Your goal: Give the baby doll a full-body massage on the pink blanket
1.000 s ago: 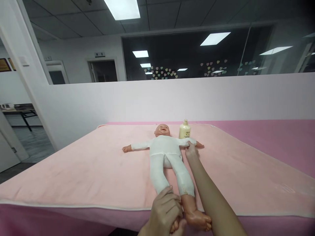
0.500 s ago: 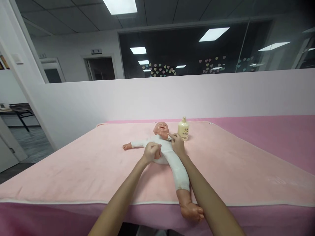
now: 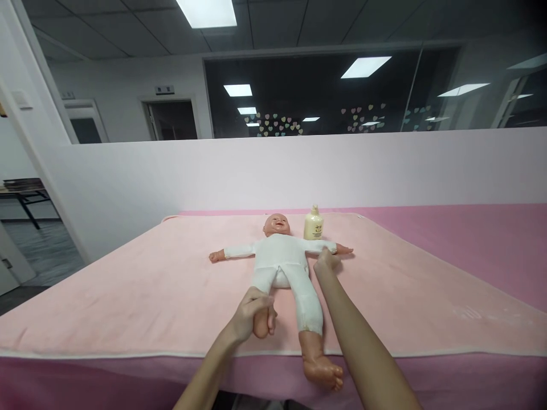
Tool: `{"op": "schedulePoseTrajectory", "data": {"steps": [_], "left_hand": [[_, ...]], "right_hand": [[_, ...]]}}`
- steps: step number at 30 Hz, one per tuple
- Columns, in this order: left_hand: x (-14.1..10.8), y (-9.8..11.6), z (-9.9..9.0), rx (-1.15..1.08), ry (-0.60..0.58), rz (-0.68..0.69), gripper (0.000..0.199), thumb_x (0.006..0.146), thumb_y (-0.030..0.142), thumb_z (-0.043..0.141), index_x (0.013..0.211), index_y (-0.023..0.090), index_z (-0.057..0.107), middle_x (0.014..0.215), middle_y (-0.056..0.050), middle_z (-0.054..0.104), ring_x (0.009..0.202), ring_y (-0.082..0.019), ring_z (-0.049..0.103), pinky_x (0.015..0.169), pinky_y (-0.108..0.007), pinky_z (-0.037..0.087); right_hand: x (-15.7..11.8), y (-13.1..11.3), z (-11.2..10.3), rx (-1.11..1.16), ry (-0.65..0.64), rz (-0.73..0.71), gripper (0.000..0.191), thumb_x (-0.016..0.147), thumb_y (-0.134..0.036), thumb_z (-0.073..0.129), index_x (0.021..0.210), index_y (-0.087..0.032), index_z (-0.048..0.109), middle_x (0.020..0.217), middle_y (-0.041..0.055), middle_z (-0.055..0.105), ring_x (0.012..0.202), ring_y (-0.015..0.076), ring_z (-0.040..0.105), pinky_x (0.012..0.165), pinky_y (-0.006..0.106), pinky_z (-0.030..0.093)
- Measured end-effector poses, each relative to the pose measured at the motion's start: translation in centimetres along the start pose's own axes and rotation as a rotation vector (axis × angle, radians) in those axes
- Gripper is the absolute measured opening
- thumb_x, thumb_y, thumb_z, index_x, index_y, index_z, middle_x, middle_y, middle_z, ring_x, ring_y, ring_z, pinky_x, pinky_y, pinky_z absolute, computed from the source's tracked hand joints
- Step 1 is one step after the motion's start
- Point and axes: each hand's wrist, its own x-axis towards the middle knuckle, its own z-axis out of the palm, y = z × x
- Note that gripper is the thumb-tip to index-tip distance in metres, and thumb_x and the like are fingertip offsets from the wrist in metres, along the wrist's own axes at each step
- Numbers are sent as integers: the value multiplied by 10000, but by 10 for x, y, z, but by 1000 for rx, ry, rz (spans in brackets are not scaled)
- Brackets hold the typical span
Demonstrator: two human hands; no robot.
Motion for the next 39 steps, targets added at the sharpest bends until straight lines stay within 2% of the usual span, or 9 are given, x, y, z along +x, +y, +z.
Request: {"op": "schedulePoseTrajectory", "data": {"steps": [6,10,15,21,26,29,32,35,39], "left_hand": [[51,57,-25,18,129,313,377,690,363,484,384,152,549,363,-64,515,396,-157,477,578,-321,420],[90,34,-31,30,454,319,388,674,374,469,349,165,515,338,-52,486,390,-142,466,521,-281,389],[72,37,-31,-135,556,335,391,695,364,458,358,170,509,358,-35,482,430,-145,498,562,-281,416],[10,22,7,-195,344,183,425,734,363,458,369,153,519,353,-53,477,401,-154,478,517,-299,390],[31,34,2,-261,471,273,420,744,367,437,380,167,502,367,-31,476,410,-145,484,537,-296,409],[67,56,-22,-136,421,459,393,721,371,457,397,164,534,383,-27,494,430,-142,495,593,-300,440],[92,33,-36,38,466,380,393,684,379,468,360,166,531,361,-39,498,411,-144,491,553,-289,425],[89,10,-37,158,553,253,389,655,373,494,334,158,538,341,-49,498,373,-136,462,510,-281,396],[52,37,-25,30,550,318,409,702,393,468,371,163,541,354,-40,503,412,-148,499,566,-290,429]], "right_hand": [[-21,-12,5,37,-228,-811,432,751,-200,418,1148,-134,574,1050,113,624,926,216,574,822,320,446],[-35,-11,5,-199,-623,-1179,455,695,-109,389,1061,-198,645,981,70,637,970,199,544,891,325,409],[-25,-9,8,-10,-316,-764,444,735,-242,457,1163,-171,553,1082,81,621,948,205,583,821,305,447],[-4,3,5,6,-1,-96,489,712,-336,519,1124,-75,540,1020,196,623,882,277,619,709,337,478],[-16,-4,7,98,-76,-527,513,762,-301,473,1240,-117,468,1076,126,604,928,215,591,794,301,454],[-27,-8,8,-49,-288,-874,445,745,-195,436,1170,-156,562,1034,92,599,944,198,554,841,298,421],[-37,-8,4,-286,-533,-1098,428,716,-122,416,1076,-191,637,930,78,589,923,197,530,844,304,403],[-40,-9,0,-262,-481,-1047,434,746,-158,416,1146,-185,584,1000,84,581,949,204,526,832,309,409],[-31,-10,-5,-62,-162,-618,473,779,-292,460,1211,-98,470,1053,143,594,909,233,576,742,307,444]]}}
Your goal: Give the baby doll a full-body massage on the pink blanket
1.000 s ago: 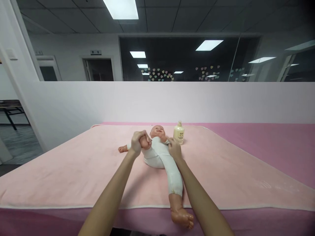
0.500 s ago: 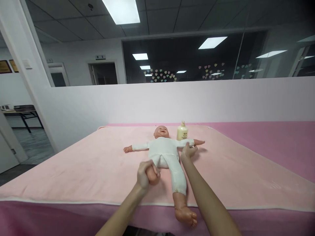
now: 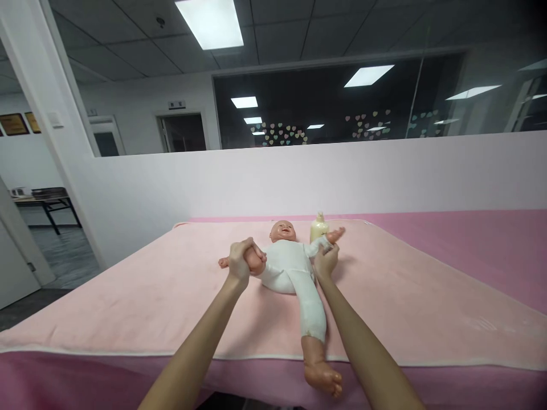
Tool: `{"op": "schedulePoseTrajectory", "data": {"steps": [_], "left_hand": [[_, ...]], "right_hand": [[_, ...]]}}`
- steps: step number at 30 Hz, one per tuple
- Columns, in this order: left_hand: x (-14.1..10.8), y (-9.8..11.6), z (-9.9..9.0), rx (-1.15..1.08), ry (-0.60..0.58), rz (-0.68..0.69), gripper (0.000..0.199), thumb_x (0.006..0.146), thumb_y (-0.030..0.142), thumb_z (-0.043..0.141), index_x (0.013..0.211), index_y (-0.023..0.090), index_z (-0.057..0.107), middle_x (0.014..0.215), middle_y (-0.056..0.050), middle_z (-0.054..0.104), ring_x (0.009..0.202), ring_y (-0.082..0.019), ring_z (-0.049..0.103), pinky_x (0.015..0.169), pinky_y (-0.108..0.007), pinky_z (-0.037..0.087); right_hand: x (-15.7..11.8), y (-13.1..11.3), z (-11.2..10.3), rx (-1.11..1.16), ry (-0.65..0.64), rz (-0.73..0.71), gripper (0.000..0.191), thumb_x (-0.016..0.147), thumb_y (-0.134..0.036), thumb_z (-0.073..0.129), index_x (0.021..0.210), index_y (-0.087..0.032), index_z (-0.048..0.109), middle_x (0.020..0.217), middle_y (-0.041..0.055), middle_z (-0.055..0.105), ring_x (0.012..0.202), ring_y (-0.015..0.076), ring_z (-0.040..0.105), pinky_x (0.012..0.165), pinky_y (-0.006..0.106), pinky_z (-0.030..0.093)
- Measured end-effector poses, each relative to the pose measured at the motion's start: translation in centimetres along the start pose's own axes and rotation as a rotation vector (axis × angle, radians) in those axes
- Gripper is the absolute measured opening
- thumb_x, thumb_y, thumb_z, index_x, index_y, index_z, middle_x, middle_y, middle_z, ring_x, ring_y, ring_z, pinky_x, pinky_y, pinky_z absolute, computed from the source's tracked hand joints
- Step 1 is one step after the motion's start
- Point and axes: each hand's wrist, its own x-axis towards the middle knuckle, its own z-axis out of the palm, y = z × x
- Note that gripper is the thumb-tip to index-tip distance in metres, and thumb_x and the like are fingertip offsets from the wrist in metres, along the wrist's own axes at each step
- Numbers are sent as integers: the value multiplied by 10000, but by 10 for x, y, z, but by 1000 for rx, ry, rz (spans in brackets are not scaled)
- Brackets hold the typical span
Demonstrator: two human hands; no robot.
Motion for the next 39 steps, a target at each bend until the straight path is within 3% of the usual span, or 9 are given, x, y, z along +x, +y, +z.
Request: {"op": "schedulePoseTrajectory", "data": {"steps": [2,4,8,13,15,20,24,32,39], "left_hand": [[-26,13,1,-45,-86,18,417,716,402,474,384,161,544,366,-47,511,429,-158,512,582,-302,434],[-57,5,6,-48,-172,-29,442,726,425,477,382,157,551,388,-66,533,423,-162,503,537,-301,408],[-88,-21,20,-16,-157,-113,454,730,434,488,378,154,548,371,-67,513,400,-150,475,525,-301,388],[-12,30,24,-85,-151,151,416,703,444,474,403,163,533,409,-56,528,458,-169,522,607,-331,446],[22,30,22,-27,-176,179,398,684,428,478,397,159,538,395,-53,525,447,-160,517,595,-312,446],[42,-54,12,232,-222,31,412,663,404,468,334,160,519,342,-54,492,377,-126,447,492,-264,380],[37,-80,3,201,-222,-29,415,690,375,458,347,158,544,348,-50,500,402,-134,473,531,-266,393],[31,-60,3,171,-166,-49,400,668,385,474,343,163,542,353,-61,511,416,-142,468,584,-292,417],[-4,31,0,9,-470,60,389,702,376,477,390,161,567,391,-71,539,433,-167,498,672,-350,434]], "right_hand": [[5,6,-2,-2,85,236,493,763,-303,485,1197,-69,462,1049,180,600,895,254,596,706,313,453],[8,12,-4,-23,102,427,488,738,-293,511,1169,-65,483,1050,206,601,901,279,606,692,328,459],[10,16,-2,-16,115,553,482,743,-289,492,1175,-75,478,1050,219,601,898,297,614,693,351,467],[7,6,2,61,149,164,519,791,-290,413,1273,-99,381,1136,161,560,995,229,566,795,301,451],[5,2,3,48,54,-67,483,782,-222,388,1249,-110,445,1103,126,564,998,211,542,822,295,434],[-4,1,6,-197,-402,-490,491,693,-50,374,1060,-192,668,860,67,534,865,186,505,810,297,409],[-5,6,10,-282,-398,-540,550,675,-10,365,1086,-215,668,849,64,499,849,178,478,790,288,404],[-6,1,8,-161,-388,-446,524,650,-31,387,1032,-221,692,862,64,543,857,180,498,805,298,414],[10,-2,12,378,-113,82,416,661,-198,466,1024,-92,639,919,80,642,805,178,574,691,265,472]]}}
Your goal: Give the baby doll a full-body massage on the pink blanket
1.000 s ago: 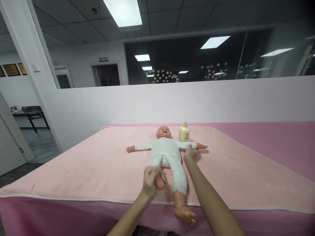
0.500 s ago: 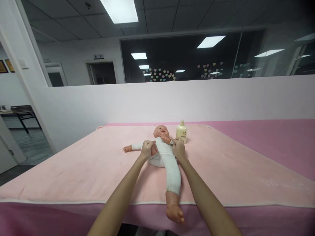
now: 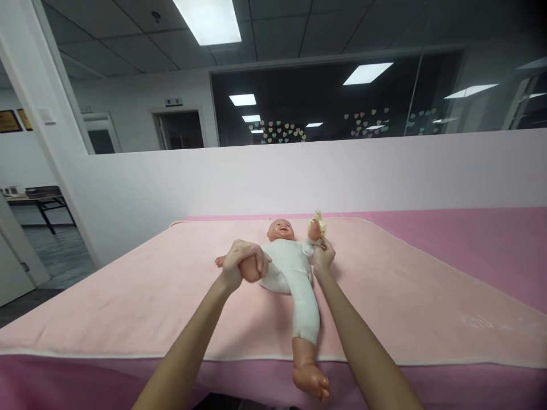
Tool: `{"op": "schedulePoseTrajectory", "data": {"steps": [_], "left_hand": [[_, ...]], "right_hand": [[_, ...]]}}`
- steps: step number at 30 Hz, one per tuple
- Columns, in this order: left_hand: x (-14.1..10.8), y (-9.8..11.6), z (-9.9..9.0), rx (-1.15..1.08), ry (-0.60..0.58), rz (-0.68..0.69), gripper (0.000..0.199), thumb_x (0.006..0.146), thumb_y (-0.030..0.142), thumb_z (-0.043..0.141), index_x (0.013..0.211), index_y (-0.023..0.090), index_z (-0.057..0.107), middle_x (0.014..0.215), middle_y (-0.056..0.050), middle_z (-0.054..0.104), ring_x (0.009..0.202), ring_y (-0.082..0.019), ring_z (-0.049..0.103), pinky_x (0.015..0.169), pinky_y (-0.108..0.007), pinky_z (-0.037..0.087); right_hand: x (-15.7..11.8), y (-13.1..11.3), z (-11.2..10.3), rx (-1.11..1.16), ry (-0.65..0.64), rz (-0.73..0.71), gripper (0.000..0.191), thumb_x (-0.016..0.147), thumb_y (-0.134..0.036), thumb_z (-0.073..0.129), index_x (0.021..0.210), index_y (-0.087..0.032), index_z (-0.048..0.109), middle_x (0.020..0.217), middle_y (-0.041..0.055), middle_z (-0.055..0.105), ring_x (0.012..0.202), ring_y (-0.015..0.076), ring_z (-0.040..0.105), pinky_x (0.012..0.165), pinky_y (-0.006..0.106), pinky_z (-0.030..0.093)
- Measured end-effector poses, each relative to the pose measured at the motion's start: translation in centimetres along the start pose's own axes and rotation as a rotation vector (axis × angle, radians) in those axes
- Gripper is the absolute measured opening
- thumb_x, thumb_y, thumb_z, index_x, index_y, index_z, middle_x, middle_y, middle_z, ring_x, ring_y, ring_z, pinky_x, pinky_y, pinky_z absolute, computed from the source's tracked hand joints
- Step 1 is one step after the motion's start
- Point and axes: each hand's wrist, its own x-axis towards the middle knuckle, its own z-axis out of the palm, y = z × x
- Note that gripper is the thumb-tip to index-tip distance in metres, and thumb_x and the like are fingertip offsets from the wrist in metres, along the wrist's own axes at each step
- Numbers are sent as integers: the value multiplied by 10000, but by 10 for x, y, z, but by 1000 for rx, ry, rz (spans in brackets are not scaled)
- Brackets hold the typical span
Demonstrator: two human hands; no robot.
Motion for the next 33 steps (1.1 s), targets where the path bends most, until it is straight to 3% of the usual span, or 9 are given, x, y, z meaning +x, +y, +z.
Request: {"op": "schedulePoseTrajectory", "data": {"steps": [4,8,11,14,17,19,21,27,33], "left_hand": [[-56,-15,22,-13,-128,-102,408,734,382,487,421,148,603,410,-92,553,439,-173,497,622,-342,414],[-82,-46,30,-125,-23,-134,432,766,372,454,415,151,577,391,-87,534,420,-165,476,578,-332,395],[-50,-25,13,-151,3,10,414,757,368,457,421,153,570,396,-84,533,427,-170,486,613,-348,409],[0,-7,-6,-78,-20,77,366,711,365,499,422,149,564,393,-67,523,421,-164,488,610,-340,416],[31,-36,-10,-68,140,17,369,674,394,476,392,163,525,370,-48,497,420,-161,487,593,-321,420],[36,-62,-7,-9,275,-73,369,639,404,479,356,168,504,354,-44,485,403,-144,457,558,-298,406],[35,-67,-5,-6,310,-105,376,643,394,470,344,169,503,349,-45,483,407,-140,453,569,-294,406],[6,1,0,-69,66,30,358,701,328,467,406,148,560,379,-55,523,425,-155,497,646,-326,431],[-57,-53,32,-119,38,-211,402,725,354,477,400,134,565,380,-76,524,396,-154,478,484,-288,370]], "right_hand": [[4,14,-10,7,120,136,493,691,-266,475,1156,-122,552,1060,95,618,845,173,605,660,233,485],[5,22,-14,-20,222,308,503,689,-265,482,1163,-115,554,1076,122,615,880,196,610,676,246,492],[2,13,-7,-55,129,72,486,714,-246,450,1173,-133,563,1016,94,630,842,183,594,706,263,479],[-7,0,0,-275,-187,-283,436,717,-164,429,1102,-151,635,915,80,618,811,178,552,750,280,448],[-19,-8,2,-534,-492,-488,414,703,-92,434,1008,-190,697,833,84,573,813,187,518,802,308,411],[-22,-9,1,-589,-505,-503,445,711,-80,418,1042,-205,687,851,88,565,854,195,512,825,315,396],[-20,-8,-1,-532,-413,-419,474,721,-95,400,1116,-185,646,919,93,583,898,200,518,819,304,402],[-2,7,-12,-308,83,195,427,718,-255,475,1099,-118,610,950,100,648,839,218,590,677,267,445],[5,22,-22,-305,201,476,446,673,-263,506,1061,-75,616,960,179,644,795,266,629,570,292,461]]}}
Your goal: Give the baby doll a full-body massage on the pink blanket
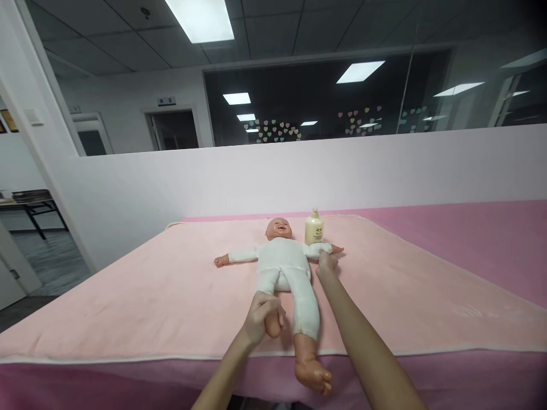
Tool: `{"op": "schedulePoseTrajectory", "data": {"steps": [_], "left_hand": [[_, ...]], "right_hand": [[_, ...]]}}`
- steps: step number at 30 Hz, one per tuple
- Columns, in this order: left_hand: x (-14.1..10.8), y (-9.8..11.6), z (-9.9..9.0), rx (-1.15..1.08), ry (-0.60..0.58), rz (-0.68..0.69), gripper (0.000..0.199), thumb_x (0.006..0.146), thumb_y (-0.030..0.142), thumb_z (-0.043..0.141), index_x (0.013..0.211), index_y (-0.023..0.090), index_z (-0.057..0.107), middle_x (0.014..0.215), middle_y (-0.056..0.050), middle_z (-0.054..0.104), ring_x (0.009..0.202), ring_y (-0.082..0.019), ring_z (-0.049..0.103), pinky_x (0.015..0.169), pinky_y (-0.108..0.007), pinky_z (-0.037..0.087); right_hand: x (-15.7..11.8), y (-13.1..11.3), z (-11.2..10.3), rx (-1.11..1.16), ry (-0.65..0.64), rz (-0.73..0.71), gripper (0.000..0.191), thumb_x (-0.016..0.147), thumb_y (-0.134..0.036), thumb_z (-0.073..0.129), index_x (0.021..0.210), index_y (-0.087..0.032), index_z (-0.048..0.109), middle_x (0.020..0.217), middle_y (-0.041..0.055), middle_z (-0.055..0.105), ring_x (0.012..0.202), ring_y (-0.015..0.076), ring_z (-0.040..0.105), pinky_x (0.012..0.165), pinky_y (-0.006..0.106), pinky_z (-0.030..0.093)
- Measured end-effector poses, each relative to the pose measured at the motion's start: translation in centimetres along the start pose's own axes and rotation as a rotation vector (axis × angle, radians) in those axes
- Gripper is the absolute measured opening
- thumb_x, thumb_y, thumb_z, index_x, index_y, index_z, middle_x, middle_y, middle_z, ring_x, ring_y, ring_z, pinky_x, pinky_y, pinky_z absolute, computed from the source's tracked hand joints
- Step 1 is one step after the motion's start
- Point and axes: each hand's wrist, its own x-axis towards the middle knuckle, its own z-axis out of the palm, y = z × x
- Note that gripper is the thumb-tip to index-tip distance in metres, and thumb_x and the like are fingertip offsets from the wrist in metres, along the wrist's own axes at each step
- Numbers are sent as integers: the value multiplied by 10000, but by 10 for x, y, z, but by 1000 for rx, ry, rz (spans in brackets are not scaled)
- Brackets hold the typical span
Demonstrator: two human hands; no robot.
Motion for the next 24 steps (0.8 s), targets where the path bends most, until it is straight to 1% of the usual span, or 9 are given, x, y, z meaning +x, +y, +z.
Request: {"op": "schedulePoseTrajectory", "data": {"steps": [3,6,9,11,13,15,17,19,24], "left_hand": [[19,13,-9,-108,45,170,399,733,373,450,417,150,549,390,-73,525,413,-164,484,518,-311,395],[57,41,-26,-29,100,313,365,694,360,472,405,150,549,386,-66,519,437,-165,500,588,-325,425],[84,31,-35,92,265,234,370,668,380,462,372,166,526,367,-50,503,429,-152,488,589,-309,423],[89,14,-36,132,305,168,366,648,364,475,339,170,506,333,-46,476,395,-140,455,554,-297,406],[84,11,-37,156,281,118,362,653,343,480,341,165,521,338,-49,489,405,-142,467,569,-295,410],[73,27,-39,141,221,128,361,677,330,470,368,159,544,361,-48,512,427,-149,493,621,-307,428],[56,48,-39,91,146,197,362,697,324,459,391,156,552,374,-48,523,431,-156,503,665,-328,439],[35,55,-33,49,76,236,370,714,327,457,406,149,559,391,-57,536,433,-161,509,675,-343,442],[-11,7,-3,60,-22,75,400,745,326,458,425,130,594,406,-81,550,437,-169,511,559,-314,418]], "right_hand": [[-2,-3,0,27,17,-65,472,685,-277,500,1111,-102,600,1001,156,641,831,256,623,613,287,467],[-12,-10,-1,-20,-51,-430,497,749,-266,412,1197,-107,557,1014,132,635,873,232,598,685,276,456],[-26,-16,-2,-150,-211,-710,453,733,-189,418,1135,-142,621,961,98,636,894,215,569,754,268,429],[-34,-19,-2,-265,-329,-804,444,689,-122,451,1073,-184,666,919,80,630,888,202,559,778,261,414],[-39,-20,-1,-348,-392,-870,480,678,-85,447,1092,-200,661,931,81,622,901,195,552,791,260,409],[-37,-20,0,-282,-332,-804,476,695,-110,449,1122,-197,640,971,78,626,914,196,557,787,260,416],[-29,-18,1,-168,-231,-669,442,713,-177,460,1123,-169,625,978,84,639,889,208,575,748,268,435],[-19,-14,1,-101,-149,-492,418,707,-240,482,1089,-140,622,944,96,653,816,216,597,673,271,450],[2,3,1,-46,-32,-122,402,656,-264,509,1021,-134,621,897,125,662,710,218,625,531,258,447]]}}
